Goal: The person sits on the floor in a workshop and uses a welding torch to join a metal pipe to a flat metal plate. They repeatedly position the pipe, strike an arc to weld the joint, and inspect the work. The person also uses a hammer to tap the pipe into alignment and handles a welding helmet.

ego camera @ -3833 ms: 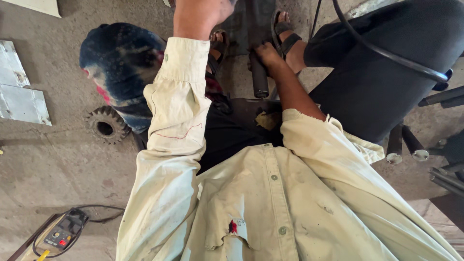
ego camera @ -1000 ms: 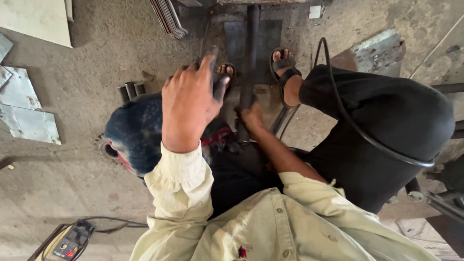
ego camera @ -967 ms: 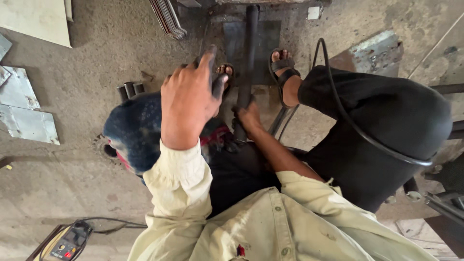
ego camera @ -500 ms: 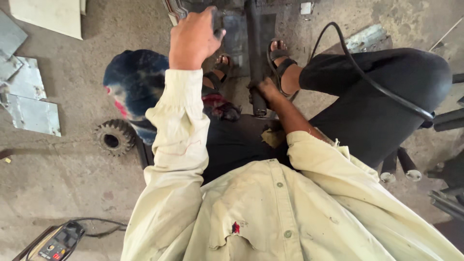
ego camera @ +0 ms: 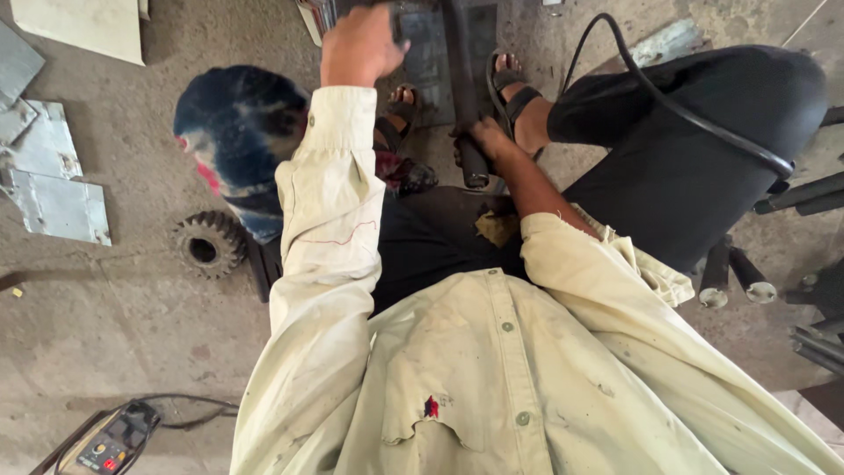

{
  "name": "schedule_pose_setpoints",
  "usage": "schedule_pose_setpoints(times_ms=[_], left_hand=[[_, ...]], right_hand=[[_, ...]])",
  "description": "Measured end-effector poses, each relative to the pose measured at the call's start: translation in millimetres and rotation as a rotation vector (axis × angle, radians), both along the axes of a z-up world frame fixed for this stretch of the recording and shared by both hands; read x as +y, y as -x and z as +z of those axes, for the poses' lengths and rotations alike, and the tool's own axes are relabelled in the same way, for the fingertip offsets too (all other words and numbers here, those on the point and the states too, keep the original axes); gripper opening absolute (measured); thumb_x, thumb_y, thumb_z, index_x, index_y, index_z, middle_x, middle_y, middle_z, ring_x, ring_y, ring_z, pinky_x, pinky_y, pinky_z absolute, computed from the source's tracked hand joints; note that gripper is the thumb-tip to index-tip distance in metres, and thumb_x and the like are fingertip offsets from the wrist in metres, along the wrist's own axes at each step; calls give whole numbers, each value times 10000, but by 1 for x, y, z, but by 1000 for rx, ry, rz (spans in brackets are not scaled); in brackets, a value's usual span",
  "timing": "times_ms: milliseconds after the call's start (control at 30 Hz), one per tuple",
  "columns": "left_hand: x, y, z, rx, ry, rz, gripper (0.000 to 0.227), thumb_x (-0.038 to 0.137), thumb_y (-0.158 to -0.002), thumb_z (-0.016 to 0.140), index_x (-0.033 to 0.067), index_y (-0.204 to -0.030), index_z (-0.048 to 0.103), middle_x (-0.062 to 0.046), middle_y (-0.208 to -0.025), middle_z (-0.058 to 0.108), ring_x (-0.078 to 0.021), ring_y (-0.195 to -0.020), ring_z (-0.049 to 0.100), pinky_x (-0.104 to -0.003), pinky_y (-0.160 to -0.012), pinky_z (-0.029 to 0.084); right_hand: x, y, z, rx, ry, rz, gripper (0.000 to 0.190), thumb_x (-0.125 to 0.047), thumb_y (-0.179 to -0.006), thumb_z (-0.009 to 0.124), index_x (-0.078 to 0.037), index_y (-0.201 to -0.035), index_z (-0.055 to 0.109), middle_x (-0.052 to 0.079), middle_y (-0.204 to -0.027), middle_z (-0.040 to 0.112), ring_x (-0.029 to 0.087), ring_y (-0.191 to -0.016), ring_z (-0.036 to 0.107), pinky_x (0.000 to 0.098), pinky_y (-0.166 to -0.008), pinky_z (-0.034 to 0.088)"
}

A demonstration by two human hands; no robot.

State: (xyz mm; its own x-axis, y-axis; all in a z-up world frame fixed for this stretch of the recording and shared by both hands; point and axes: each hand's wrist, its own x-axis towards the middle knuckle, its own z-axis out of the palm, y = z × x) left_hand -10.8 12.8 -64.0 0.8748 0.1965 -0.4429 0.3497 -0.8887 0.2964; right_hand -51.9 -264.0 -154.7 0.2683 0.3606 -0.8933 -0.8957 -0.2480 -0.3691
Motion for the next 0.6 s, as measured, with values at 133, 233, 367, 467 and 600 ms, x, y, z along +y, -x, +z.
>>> schedule_pose_setpoints(times_ms=[133, 233, 367, 467, 600], left_hand=[[-14, -12, 22, -180, 63, 15, 442, 401, -867, 814, 114, -1178, 686, -215, -1083, 718, -450, -952, 691, -550, -811, 540], [-24, -27, 34, -100, 34, 13, 433, 411, -849, 808, 124, -1150, 689, -198, -1086, 715, -425, -980, 692, -533, -818, 546], [-36, -42, 45, -85, 81, 53, 488, 392, -778, 809, 214, -1216, 685, -184, -1095, 706, -433, -1014, 678, -534, -788, 534], [-41, -45, 41, -72, 43, 31, 355, 397, -879, 769, 158, -1128, 686, -174, -1045, 723, -399, -975, 707, -522, -805, 558], [-37, -47, 38, -92, 8, 45, 318, 365, -858, 765, 153, -1081, 684, -167, -1029, 722, -408, -947, 705, -542, -761, 556]], right_hand=[[-14, 11, -44, -27, -103, -47, 250, -176, -923, 655, 27, -1058, 599, 150, -800, 640, 280, -633, 661, 426, -550, 583], [-24, 16, -84, -36, -146, -56, 257, -226, -951, 556, 0, -1064, 604, 155, -836, 670, 298, -649, 683, 442, -560, 601], [-30, 23, -107, -85, -243, 3, 317, -222, -1031, 513, 65, -1112, 620, 221, -853, 646, 342, -660, 678, 467, -578, 592], [-37, 17, -97, -12, -113, -88, 269, -221, -968, 489, -43, -1169, 508, 162, -916, 678, 309, -686, 698, 465, -588, 611], [-41, -4, -73, 43, -112, -67, 286, -174, -981, 599, -1, -1194, 518, 173, -881, 654, 299, -655, 648, 444, -549, 569]])
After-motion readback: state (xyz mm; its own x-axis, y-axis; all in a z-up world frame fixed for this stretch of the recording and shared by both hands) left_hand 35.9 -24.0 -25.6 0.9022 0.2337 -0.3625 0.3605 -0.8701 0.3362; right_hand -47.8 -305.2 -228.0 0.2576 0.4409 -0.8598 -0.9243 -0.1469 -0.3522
